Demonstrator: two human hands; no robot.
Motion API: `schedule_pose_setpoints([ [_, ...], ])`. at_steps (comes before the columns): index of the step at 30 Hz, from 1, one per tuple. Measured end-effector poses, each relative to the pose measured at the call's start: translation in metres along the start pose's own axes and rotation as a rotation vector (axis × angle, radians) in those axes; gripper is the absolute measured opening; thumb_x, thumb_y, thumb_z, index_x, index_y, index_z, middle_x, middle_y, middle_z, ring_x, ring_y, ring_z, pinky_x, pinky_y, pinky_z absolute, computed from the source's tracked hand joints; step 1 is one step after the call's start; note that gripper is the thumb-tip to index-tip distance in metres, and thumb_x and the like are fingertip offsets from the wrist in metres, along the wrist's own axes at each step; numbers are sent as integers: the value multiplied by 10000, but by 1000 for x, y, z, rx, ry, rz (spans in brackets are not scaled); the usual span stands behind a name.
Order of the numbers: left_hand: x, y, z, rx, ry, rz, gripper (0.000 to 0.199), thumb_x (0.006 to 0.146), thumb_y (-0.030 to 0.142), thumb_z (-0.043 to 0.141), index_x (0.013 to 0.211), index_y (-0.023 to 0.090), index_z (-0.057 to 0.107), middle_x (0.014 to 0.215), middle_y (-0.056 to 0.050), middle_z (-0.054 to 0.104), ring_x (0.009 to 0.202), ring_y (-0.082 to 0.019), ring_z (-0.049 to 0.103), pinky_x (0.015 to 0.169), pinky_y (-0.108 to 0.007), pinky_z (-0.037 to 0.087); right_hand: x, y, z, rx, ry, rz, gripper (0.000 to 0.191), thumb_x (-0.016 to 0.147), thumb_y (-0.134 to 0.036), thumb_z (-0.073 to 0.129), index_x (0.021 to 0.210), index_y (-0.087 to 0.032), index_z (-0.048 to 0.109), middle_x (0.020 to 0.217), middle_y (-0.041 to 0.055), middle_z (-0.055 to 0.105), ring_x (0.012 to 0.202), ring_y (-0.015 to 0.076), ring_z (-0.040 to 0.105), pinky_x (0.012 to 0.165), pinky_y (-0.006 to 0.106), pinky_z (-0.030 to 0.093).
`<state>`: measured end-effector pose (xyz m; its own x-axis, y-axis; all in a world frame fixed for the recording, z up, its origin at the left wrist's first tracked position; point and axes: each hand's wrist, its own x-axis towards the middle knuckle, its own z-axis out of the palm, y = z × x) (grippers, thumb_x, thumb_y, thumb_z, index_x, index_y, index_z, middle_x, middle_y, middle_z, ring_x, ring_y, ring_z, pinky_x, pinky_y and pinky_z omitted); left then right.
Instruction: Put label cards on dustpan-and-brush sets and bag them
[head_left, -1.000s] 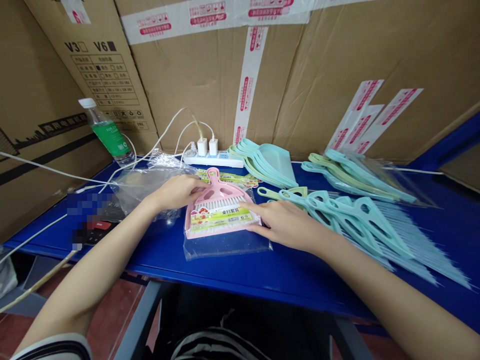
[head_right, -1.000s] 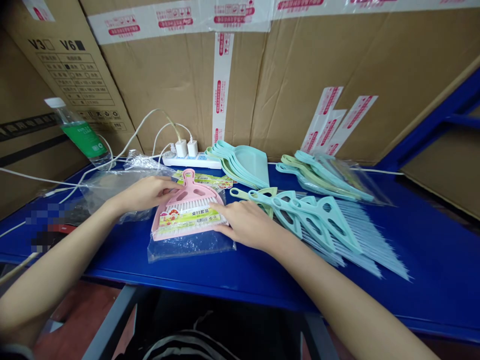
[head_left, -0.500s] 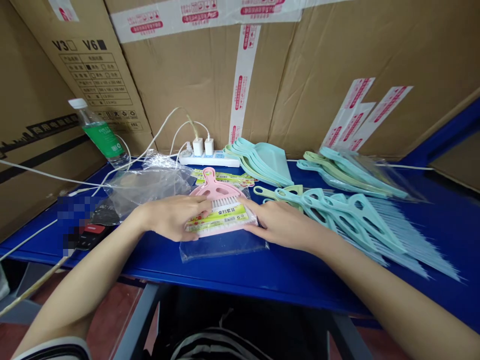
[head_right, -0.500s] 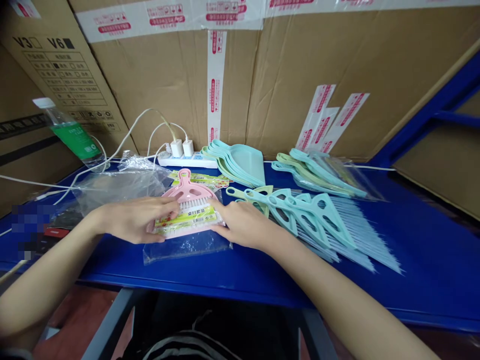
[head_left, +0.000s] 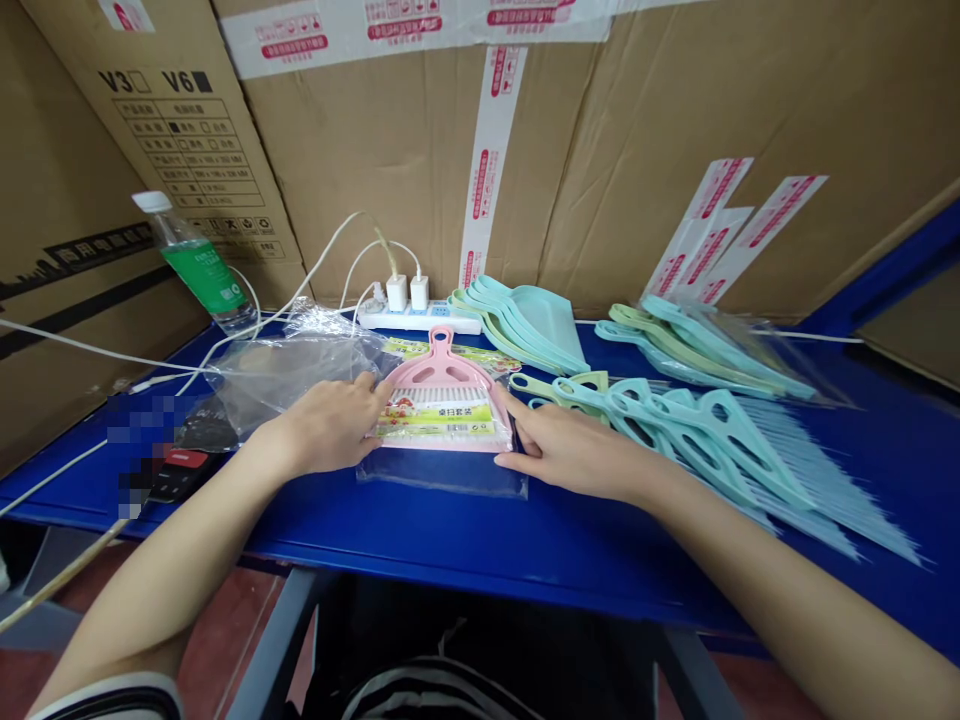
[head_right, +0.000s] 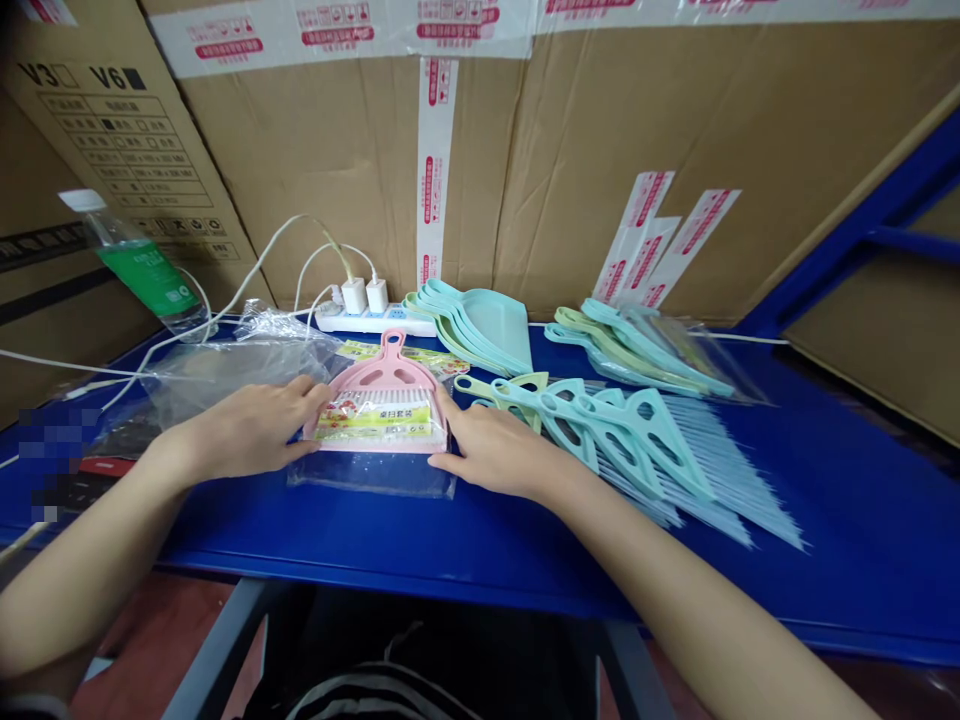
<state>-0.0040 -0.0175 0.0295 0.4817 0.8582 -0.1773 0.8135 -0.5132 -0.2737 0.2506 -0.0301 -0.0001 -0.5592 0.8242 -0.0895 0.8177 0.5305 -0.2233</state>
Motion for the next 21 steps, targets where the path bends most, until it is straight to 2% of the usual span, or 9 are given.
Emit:
schedule_pose_setpoints([
  [3, 0, 1, -2, 33, -65, 20, 412, 842, 244, 566, 1223, 100, 505, 989, -144, 678, 832, -288, 678, 639, -332, 490, 1, -1, -1, 6, -42, 40, 816, 884, -267, 567, 1554, -68, 144, 606, -21, 573, 531, 170, 495, 496, 258, 315],
  [5, 0, 0, -2, 44, -65, 54, 418, 853, 227, 551, 1245, 96, 495, 1008, -143, 686, 836, -268, 681, 645, -315, 491, 1, -3, -3, 11, -77, 64, 825, 892, -279, 567, 1554, -52, 129, 630, -10, 584, 550, 175, 500, 509, 262, 323],
  [9, 0, -4, -2, 55, -26, 115, 338, 872, 198, 512, 1198, 112, 536, 942, -118, 692, 761, -216, 669, 627, -286, 479, 2, -3, -5, 32, -91, 65, 849, 890, -280, 574, 1556, -46, 102, 643, -4, 590, 569, 182, 507, 521, 267, 332],
  [12, 0, -4, -4, 71, -55, 112, 273, 884, 200, 510, 1133, 106, 573, 930, -124, 690, 753, -225, 666, 624, -302, 474, 1, -1, -2, 43, -70, 26, 851, 890, -271, 564, 1560, -55, 87, 597, -24, 568, 548, 181, 500, 515, 265, 328],
  [16, 1, -2, -6, 67, -74, 93, 242, 877, 193, 534, 1091, 104, 601, 981, -136, 694, 818, -250, 677, 656, -316, 477, 2, 2, 2, -5, -21, -15, 803, 899, -290, 541, 1562, -82, 139, 593, -16, 568, 534, 177, 497, 499, 260, 310],
  [21, 3, -5, -1, 34, -61, 108, 245, 866, 174, 523, 1076, 103, 627, 1017, -134, 699, 822, -240, 679, 680, -320, 480, 4, 0, 3, -69, -37, 45, 713, 928, -304, 504, 1547, -80, 228, 623, 10, 604, 538, 174, 515, 514, 264, 307],
])
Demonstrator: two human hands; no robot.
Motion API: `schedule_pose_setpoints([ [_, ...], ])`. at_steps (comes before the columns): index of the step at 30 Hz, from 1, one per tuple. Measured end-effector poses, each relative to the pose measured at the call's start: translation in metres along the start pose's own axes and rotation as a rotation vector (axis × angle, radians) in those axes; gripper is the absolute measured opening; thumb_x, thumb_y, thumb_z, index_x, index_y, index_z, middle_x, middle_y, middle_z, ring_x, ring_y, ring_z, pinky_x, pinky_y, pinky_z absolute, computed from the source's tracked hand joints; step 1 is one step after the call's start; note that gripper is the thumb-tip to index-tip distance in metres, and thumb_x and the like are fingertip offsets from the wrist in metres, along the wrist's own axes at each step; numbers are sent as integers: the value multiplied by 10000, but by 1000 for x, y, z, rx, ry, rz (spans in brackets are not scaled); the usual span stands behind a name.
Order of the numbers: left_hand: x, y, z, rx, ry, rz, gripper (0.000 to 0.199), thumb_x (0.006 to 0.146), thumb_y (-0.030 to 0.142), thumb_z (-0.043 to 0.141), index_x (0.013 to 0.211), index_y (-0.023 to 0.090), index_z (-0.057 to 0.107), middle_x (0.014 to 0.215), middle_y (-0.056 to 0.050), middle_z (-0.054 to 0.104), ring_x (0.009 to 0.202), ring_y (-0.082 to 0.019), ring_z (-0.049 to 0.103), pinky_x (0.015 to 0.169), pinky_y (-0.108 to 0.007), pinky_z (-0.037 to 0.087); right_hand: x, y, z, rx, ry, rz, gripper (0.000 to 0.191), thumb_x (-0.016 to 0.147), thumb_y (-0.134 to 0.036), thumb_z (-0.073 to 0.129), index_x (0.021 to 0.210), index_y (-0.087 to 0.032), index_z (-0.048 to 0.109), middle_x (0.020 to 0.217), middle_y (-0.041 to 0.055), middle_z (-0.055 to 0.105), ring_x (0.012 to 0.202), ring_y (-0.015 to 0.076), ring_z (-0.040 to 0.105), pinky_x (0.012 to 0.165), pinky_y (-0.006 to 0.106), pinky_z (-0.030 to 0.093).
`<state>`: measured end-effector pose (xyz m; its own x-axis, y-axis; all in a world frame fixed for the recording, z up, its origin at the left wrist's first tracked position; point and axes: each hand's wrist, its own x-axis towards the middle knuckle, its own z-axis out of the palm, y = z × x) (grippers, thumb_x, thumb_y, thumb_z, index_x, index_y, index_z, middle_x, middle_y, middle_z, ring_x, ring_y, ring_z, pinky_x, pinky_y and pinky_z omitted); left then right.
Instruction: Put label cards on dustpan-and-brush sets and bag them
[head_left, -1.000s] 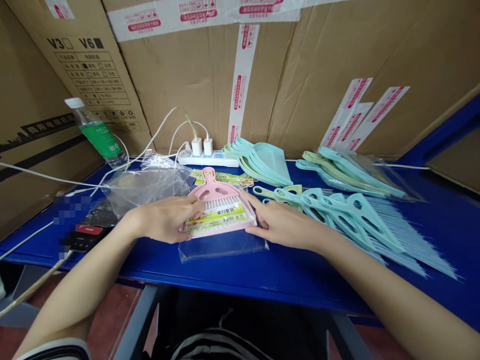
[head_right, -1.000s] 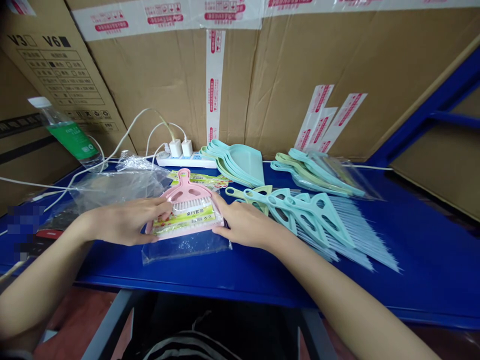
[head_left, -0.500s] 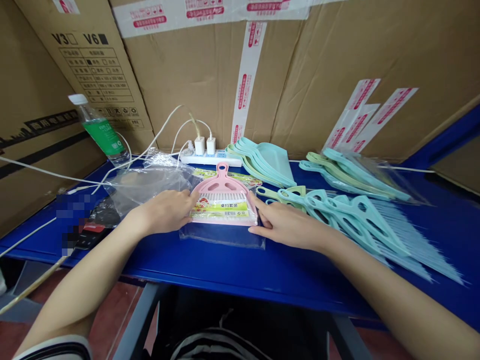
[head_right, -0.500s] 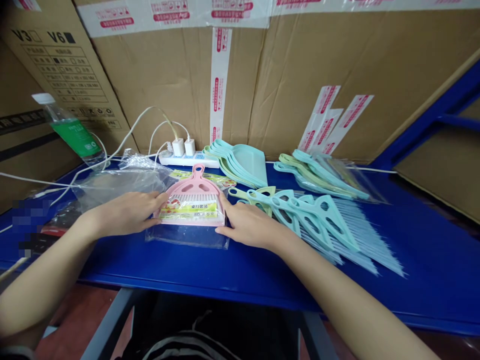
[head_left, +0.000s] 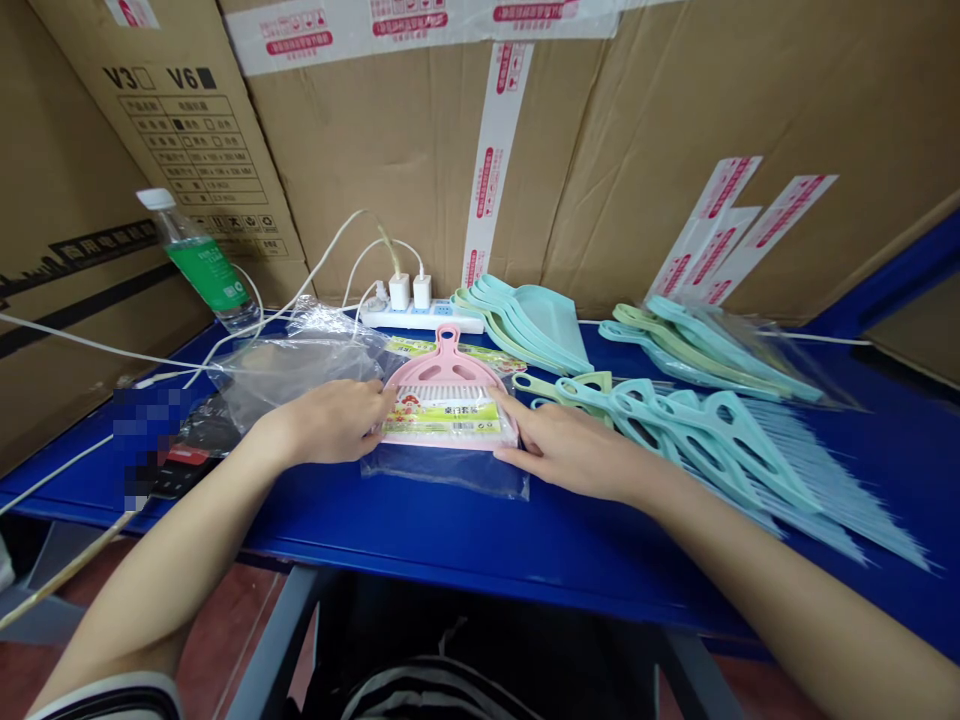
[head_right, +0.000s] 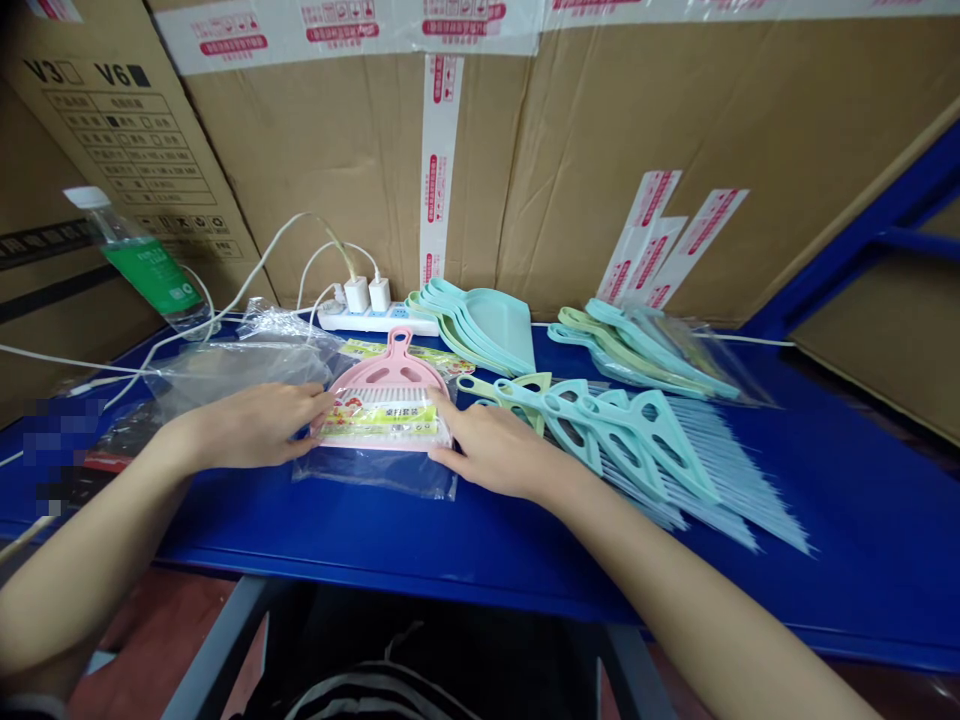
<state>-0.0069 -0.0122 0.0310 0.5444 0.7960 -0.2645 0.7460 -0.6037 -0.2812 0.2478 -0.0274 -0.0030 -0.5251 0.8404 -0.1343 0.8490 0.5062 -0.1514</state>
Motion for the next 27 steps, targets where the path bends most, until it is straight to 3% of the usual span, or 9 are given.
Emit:
schedule_pose_setpoints([
  [3, 0, -4, 4, -27, 45, 30, 206, 846, 162, 526, 1014, 124, 641, 1002, -118, 702, 793, -221, 669, 668, -310, 468, 1, 0, 0, -40, 27, -17, 637, 947, -302, 482, 1517, -77, 310, 582, 0, 585, 518, 170, 502, 502, 260, 290],
  [7, -1, -8, 3, -145, 74, 88, 38, 834, 193, 585, 823, 164, 607, 835, -59, 678, 691, -185, 618, 599, -287, 408, 1, 1, 3, -56, 87, -69, 574, 938, -282, 494, 1474, -100, 398, 536, -23, 556, 478, 152, 471, 479, 248, 263],
  [11, 0, -5, -2, -310, 61, 196, 186, 851, 332, 661, 798, 181, 566, 769, -16, 643, 633, -158, 565, 566, -268, 346, 1, 1, 4, -65, 90, -57, 549, 940, -273, 494, 1458, -106, 424, 554, -13, 568, 492, 153, 481, 478, 247, 256],
  [20, 2, 0, 3, -509, 79, 449, 374, 706, 375, 830, 892, 186, 566, 821, 22, 642, 629, -122, 551, 591, -245, 368, 0, 0, 1, -60, 95, -48, 498, 928, -241, 499, 1410, -113, 485, 563, -8, 593, 500, 155, 509, 476, 247, 266],
  [25, 1, 0, 3, -468, 109, 445, 119, 772, 143, 704, 773, 184, 592, 785, 22, 616, 641, -117, 558, 598, -244, 376, 1, 0, 2, -41, 76, -41, 520, 938, -259, 493, 1435, -111, 456, 569, -8, 599, 501, 154, 517, 479, 241, 286],
  [27, 0, -1, 1, -485, 121, 469, 121, 778, 81, 632, 728, 181, 585, 767, 23, 605, 656, -113, 562, 618, -239, 390, 1, 1, 2, -42, 77, -38, 526, 937, -265, 500, 1437, -112, 455, 566, -9, 595, 502, 154, 520, 480, 238, 288],
])
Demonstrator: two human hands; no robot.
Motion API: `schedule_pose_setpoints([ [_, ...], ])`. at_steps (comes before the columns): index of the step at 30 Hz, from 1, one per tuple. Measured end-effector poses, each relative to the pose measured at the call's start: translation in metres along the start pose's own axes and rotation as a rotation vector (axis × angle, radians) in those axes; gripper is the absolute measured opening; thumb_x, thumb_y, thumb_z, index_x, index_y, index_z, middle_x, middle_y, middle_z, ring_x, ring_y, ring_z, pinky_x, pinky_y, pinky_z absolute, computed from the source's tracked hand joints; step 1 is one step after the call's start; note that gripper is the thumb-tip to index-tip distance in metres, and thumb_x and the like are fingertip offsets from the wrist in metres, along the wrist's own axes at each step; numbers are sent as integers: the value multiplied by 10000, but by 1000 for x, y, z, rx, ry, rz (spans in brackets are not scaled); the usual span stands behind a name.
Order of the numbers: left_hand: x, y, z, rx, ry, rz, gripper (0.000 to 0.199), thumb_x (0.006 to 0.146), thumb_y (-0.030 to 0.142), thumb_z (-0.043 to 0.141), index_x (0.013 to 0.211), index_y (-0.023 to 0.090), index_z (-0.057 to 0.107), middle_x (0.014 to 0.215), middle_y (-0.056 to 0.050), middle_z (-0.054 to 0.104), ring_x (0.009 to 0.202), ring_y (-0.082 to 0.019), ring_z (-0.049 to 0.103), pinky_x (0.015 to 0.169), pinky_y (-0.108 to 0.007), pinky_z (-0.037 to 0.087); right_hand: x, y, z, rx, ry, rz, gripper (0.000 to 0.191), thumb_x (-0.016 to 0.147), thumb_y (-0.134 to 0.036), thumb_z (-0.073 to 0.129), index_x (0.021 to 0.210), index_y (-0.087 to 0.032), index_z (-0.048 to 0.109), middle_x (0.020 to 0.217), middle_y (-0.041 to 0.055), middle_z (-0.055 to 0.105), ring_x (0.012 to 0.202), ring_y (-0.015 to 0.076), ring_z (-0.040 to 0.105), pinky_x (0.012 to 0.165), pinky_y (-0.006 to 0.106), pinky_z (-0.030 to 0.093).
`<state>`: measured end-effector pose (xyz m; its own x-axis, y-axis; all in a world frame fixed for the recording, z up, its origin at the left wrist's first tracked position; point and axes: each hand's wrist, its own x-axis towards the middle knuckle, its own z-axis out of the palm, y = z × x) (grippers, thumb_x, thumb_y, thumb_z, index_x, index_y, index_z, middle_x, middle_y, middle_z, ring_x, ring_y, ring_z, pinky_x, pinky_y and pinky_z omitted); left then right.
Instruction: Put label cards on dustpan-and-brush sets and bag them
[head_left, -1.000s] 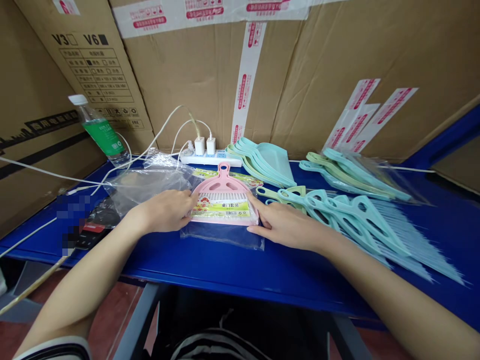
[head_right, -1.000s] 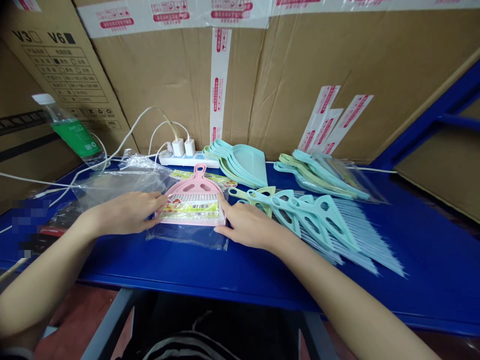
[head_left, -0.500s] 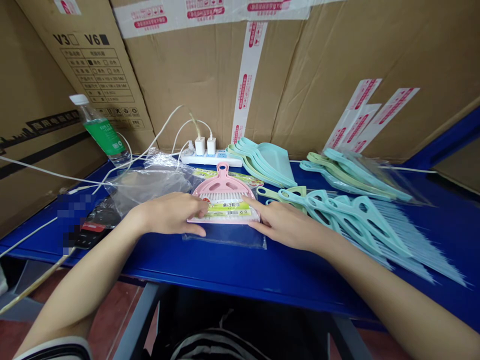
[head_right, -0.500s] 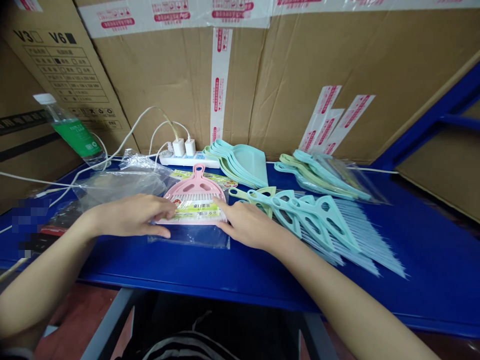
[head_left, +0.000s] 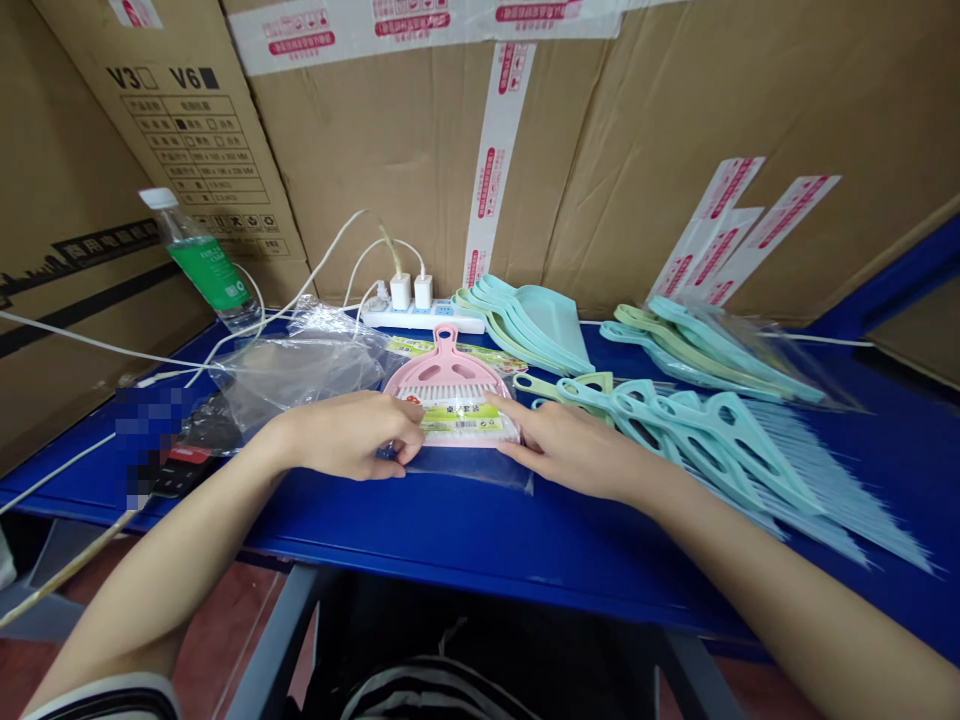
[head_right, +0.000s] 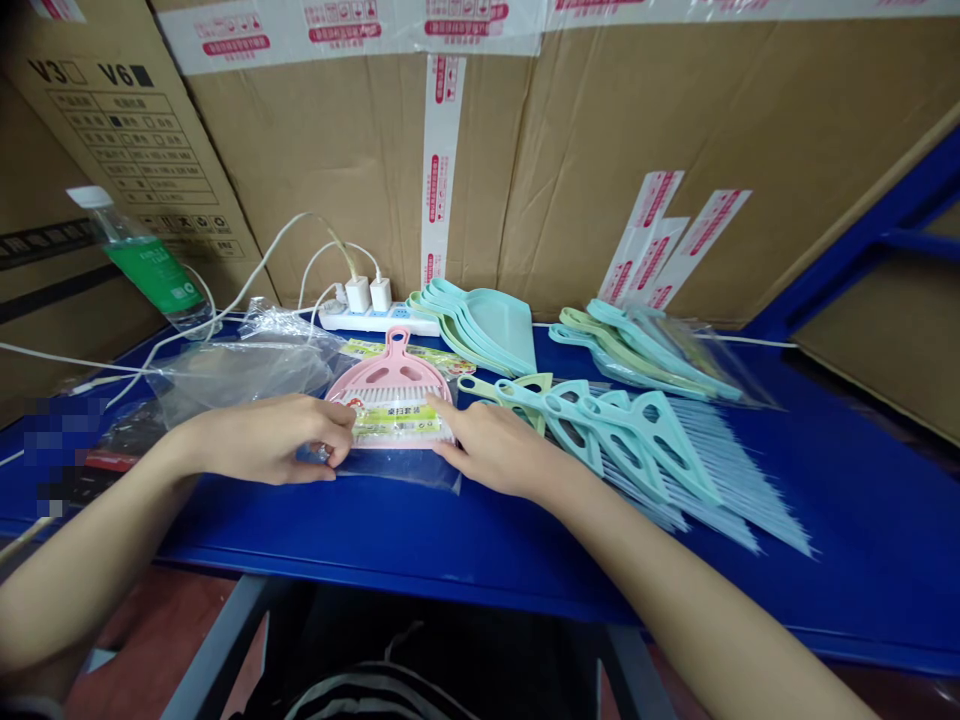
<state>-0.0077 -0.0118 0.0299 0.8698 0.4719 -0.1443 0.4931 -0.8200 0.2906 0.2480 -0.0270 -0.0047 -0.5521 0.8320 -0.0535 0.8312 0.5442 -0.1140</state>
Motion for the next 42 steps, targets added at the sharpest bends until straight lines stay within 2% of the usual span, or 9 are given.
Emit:
schedule_pose_setpoints([
  [5, 1, 3, -5, -6, 53, -12, 146, 751, 53, 526, 684, 182, 536, 768, 11, 577, 635, -109, 527, 622, -246, 398, 0, 0, -2, 30, -10, -3, 521, 945, -287, 502, 1434, -113, 460, 546, -14, 595, 497, 161, 533, 492, 241, 311],
  [8, 2, 1, -7, 41, 93, -42, 139, 747, 66, 484, 678, 186, 496, 776, 2, 553, 621, -111, 505, 614, -253, 391, 0, 0, -4, 37, -8, 17, 485, 966, -343, 478, 1402, -133, 506, 599, 21, 655, 558, 189, 597, 520, 255, 349],
  [12, 4, -5, -6, 105, 108, -98, 120, 793, 100, 459, 718, 193, 461, 735, 1, 548, 595, -120, 487, 585, -260, 366, 1, -2, -7, -31, 56, 8, 404, 991, -369, 430, 1315, -214, 616, 811, 85, 750, 742, 242, 686, 611, 297, 424],
  [15, 6, -7, -3, 165, 94, -163, 136, 859, 136, 438, 738, 196, 450, 670, 11, 534, 555, -123, 462, 557, -268, 332, 1, -3, -7, 0, 129, -86, 366, 976, -370, 474, 1260, -226, 656, 1047, 104, 749, 902, 267, 694, 715, 340, 469],
  [17, 7, -8, -1, 210, 97, -189, 150, 894, 159, 422, 753, 197, 457, 642, 13, 526, 536, -124, 450, 542, -271, 314, 0, -4, -5, 34, 167, -138, 325, 962, -351, 506, 1191, -213, 690, 1099, 100, 734, 931, 265, 688, 740, 345, 478],
  [21, 8, -11, 1, 260, 107, -184, 170, 930, 194, 409, 774, 194, 478, 622, 8, 533, 522, -124, 457, 522, -269, 306, -1, -5, -1, 82, 196, -181, 289, 958, -282, 484, 1097, -195, 721, 1046, 95, 725, 908, 240, 679, 741, 332, 480],
  [27, 10, -11, 0, 265, 66, -244, 168, 959, 231, 389, 825, 189, 480, 651, -9, 571, 540, -141, 487, 520, -269, 315, -2, -3, 1, 170, 200, -208, 346, 832, -140, 530, 1133, -182, 696, 1088, 104, 711, 956, 252, 659, 807, 368, 491],
  [34, 11, -11, 0, 254, 31, -311, 181, 941, 185, 362, 893, 175, 536, 672, -24, 613, 564, -154, 532, 534, -270, 324, 2, 2, 4, 214, 210, -201, 331, 883, -83, 416, 1022, -193, 696, 1032, 84, 724, 927, 225, 664, 802, 361, 494],
  [42, 8, -18, 0, 142, 12, -280, 95, 928, 209, 455, 893, 179, 537, 818, -32, 660, 690, -153, 579, 626, -256, 376, 7, 1, 8, 290, 235, -109, 255, 867, -95, 487, 969, -194, 700, 856, 51, 713, 697, 171, 611, 679, 298, 444],
])
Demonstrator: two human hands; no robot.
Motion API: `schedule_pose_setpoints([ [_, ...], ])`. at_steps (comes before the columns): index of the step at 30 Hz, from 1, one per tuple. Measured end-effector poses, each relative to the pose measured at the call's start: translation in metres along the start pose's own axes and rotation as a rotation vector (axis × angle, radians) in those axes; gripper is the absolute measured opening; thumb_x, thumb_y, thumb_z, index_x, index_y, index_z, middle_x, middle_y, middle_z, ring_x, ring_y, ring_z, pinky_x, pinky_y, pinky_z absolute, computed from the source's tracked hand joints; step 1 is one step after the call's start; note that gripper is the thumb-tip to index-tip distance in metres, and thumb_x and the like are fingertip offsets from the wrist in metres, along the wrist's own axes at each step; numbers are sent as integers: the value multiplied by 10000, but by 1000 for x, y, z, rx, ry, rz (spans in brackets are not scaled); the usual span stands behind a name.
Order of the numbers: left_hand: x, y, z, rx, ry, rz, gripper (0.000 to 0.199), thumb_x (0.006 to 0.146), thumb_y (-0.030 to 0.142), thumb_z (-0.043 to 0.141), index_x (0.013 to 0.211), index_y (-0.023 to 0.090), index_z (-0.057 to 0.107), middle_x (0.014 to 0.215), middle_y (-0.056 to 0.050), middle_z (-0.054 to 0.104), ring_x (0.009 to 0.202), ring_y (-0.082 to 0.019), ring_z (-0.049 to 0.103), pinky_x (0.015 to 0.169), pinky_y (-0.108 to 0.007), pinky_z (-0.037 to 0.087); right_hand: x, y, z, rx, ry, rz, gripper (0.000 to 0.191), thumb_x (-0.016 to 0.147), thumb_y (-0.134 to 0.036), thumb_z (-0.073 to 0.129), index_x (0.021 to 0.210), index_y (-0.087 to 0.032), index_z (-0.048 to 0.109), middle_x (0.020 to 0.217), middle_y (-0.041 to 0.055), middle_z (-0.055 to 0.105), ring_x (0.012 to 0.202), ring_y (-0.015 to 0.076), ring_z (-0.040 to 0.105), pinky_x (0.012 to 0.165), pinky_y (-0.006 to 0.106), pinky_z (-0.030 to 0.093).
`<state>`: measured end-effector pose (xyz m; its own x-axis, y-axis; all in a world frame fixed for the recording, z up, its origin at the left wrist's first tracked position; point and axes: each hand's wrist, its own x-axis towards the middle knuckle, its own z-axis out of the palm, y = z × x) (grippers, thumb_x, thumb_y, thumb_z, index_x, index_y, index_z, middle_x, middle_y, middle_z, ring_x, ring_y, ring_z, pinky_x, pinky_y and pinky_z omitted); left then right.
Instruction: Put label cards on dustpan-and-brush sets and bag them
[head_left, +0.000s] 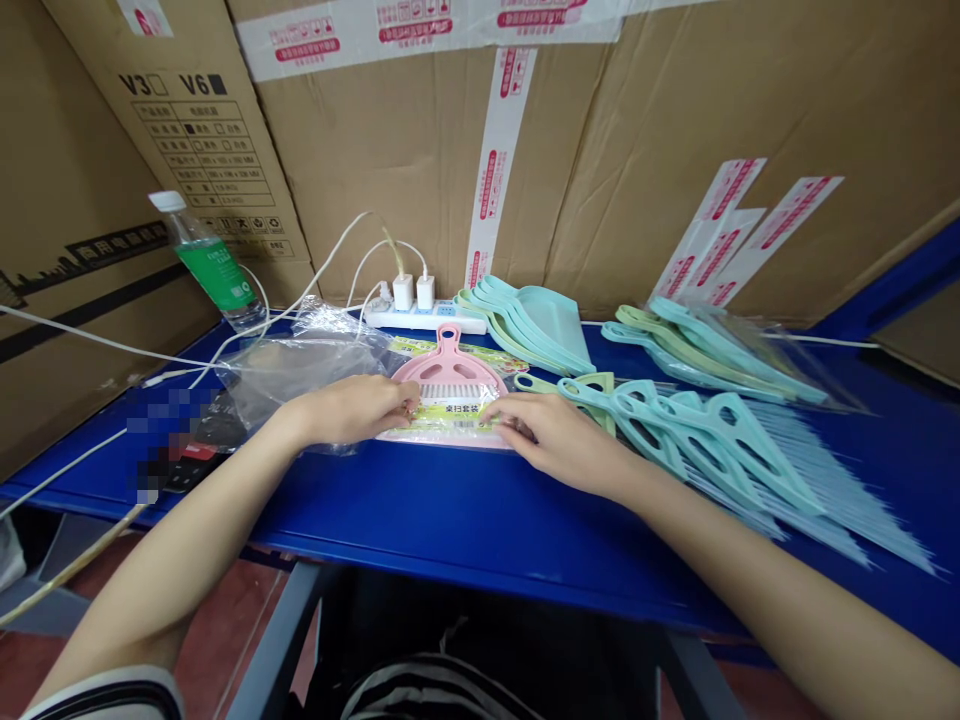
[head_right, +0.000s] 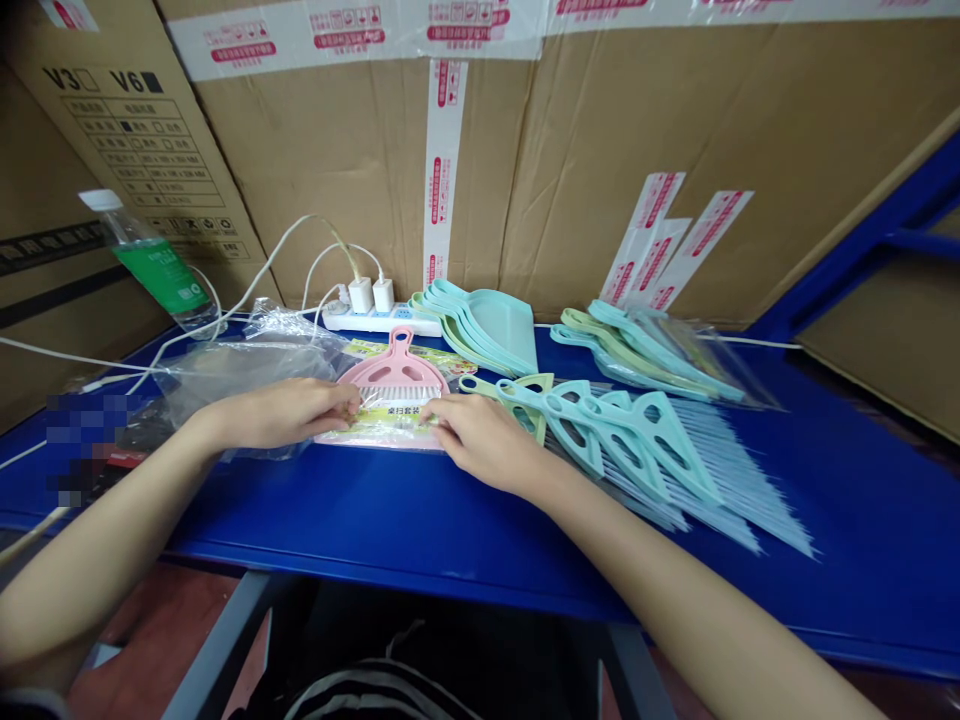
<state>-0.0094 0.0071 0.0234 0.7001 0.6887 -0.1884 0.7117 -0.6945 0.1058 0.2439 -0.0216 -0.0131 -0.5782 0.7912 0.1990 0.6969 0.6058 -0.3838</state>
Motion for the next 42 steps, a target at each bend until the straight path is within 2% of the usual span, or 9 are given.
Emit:
schedule_pose_setpoints([
  [4, 1, 1, 1, 21, -3, 13, 180, 943, 295, 482, 802, 187, 509, 701, -2, 591, 598, -142, 511, 571, -256, 333, 2, -1, 3, 42, 30, 53, 192, 883, -124, 483, 838, -182, 661, 710, 18, 662, 587, 143, 544, 609, 264, 391],
  [9, 4, -1, 5, 41, 24, 50, 235, 964, 276, 435, 756, 190, 502, 674, 3, 561, 595, -140, 499, 574, -257, 322, 5, -1, 9, 52, 80, 76, 185, 886, -151, 450, 755, -196, 572, 624, -15, 581, 527, 128, 491, 578, 246, 348],
  [17, 4, 2, 1, 29, 33, 35, 215, 947, 234, 453, 739, 194, 494, 584, 27, 496, 536, -144, 461, 543, -267, 281, 6, -3, 13, -66, 97, 144, 176, 891, -159, 433, 846, -199, 599, 553, -36, 501, 496, 145, 456, 568, 252, 304],
  [23, 2, 0, 1, -29, 37, 57, 212, 926, 201, 476, 714, 197, 463, 556, 48, 462, 493, -121, 424, 536, -264, 261, 7, -2, 11, 30, 105, 160, 167, 898, -184, 446, 826, -210, 594, 502, -69, 422, 468, 138, 430, 564, 255, 313],
  [27, 2, -1, 0, -68, 58, 66, 215, 914, 175, 463, 702, 203, 436, 552, 52, 464, 488, -117, 415, 543, -263, 269, 4, 0, 3, 184, 31, 125, 102, 856, -181, 514, 852, -197, 614, 518, -76, 470, 468, 124, 461, 551, 252, 345],
  [29, 2, -1, 1, -94, 60, 69, 215, 908, 165, 455, 699, 205, 420, 551, 52, 463, 489, -115, 417, 541, -262, 270, 3, 1, -1, 211, -6, 101, 136, 822, -150, 533, 902, -185, 638, 549, -70, 509, 475, 120, 470, 554, 254, 364],
  [35, 3, -4, 4, -103, 72, 70, 224, 909, 206, 452, 690, 206, 402, 551, 53, 446, 486, -112, 395, 536, -266, 256, 2, 3, -3, 58, 99, -66, 237, 799, -73, 521, 927, -176, 692, 660, 8, 604, 722, 189, 571, 655, 290, 409],
  [38, 3, -5, 4, -102, 65, 73, 213, 916, 226, 448, 706, 202, 417, 559, 49, 451, 495, -115, 400, 542, -269, 256, 3, 6, -1, 66, 80, -126, 254, 836, -85, 501, 963, -192, 693, 675, 6, 616, 691, 182, 571, 691, 307, 427],
  [42, 1, -5, 3, -110, 55, 101, 201, 925, 227, 424, 726, 201, 419, 576, 43, 461, 509, -116, 410, 548, -270, 263, 4, 10, 4, 43, 113, -90, 317, 839, -110, 519, 1107, -196, 665, 732, 17, 645, 681, 190, 571, 717, 331, 435],
])
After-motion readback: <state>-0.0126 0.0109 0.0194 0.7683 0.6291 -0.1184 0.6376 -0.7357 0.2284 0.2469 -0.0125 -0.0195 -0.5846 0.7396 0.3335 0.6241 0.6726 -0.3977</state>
